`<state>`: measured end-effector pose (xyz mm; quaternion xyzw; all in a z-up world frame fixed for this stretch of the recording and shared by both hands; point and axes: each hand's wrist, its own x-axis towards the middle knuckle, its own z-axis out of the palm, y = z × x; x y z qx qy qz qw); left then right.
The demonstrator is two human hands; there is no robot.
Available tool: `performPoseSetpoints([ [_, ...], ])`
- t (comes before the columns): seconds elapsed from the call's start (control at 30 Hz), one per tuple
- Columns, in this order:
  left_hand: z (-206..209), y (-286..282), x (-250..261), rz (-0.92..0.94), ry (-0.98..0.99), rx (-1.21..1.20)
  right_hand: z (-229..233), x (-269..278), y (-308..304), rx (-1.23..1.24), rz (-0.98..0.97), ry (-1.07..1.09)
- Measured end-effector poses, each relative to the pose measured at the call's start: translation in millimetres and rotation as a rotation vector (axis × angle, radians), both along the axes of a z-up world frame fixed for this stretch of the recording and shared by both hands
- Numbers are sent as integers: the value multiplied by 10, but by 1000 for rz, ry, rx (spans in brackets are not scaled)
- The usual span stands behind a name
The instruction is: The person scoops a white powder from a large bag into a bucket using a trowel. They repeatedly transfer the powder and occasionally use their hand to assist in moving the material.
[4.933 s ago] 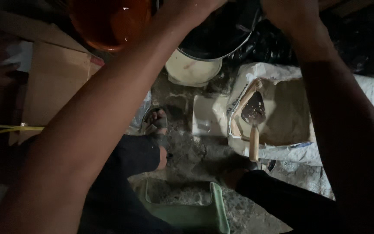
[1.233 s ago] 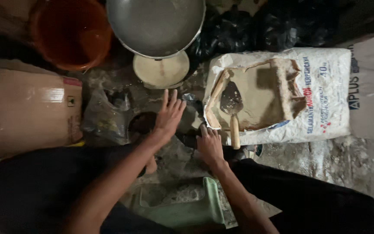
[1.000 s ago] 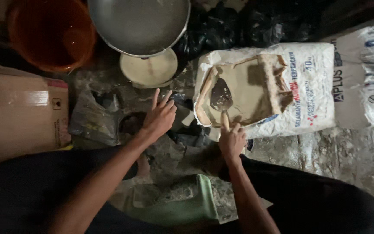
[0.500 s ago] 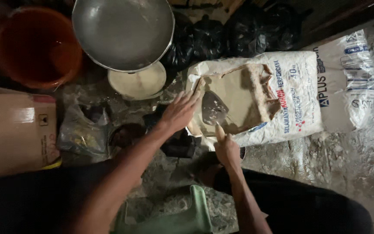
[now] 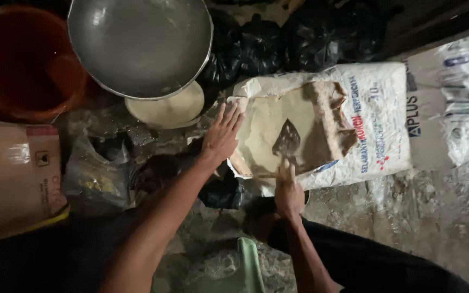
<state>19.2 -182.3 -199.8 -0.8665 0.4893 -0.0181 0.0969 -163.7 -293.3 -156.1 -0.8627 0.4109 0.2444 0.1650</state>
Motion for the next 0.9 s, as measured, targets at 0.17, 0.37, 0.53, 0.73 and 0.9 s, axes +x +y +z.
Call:
performPoseSetpoints([
  [0.17, -34, -1, -19, 8, 90, -31, 22, 314, 129, 79, -287, -145],
  [0.37, 138, 35, 63, -23, 7, 27, -435, 141, 6, -7, 42, -203],
  [0.53, 57, 32, 22, 30, 121, -9, -824, 67, -106, -9, 107, -200],
  [0.73, 11, 42, 18, 43, 163, -44, -340, 226, 139, 130, -172, -275],
  [0.9, -196, 103, 53, -10, 54, -178, -482, 100, 75, 139, -243, -340],
])
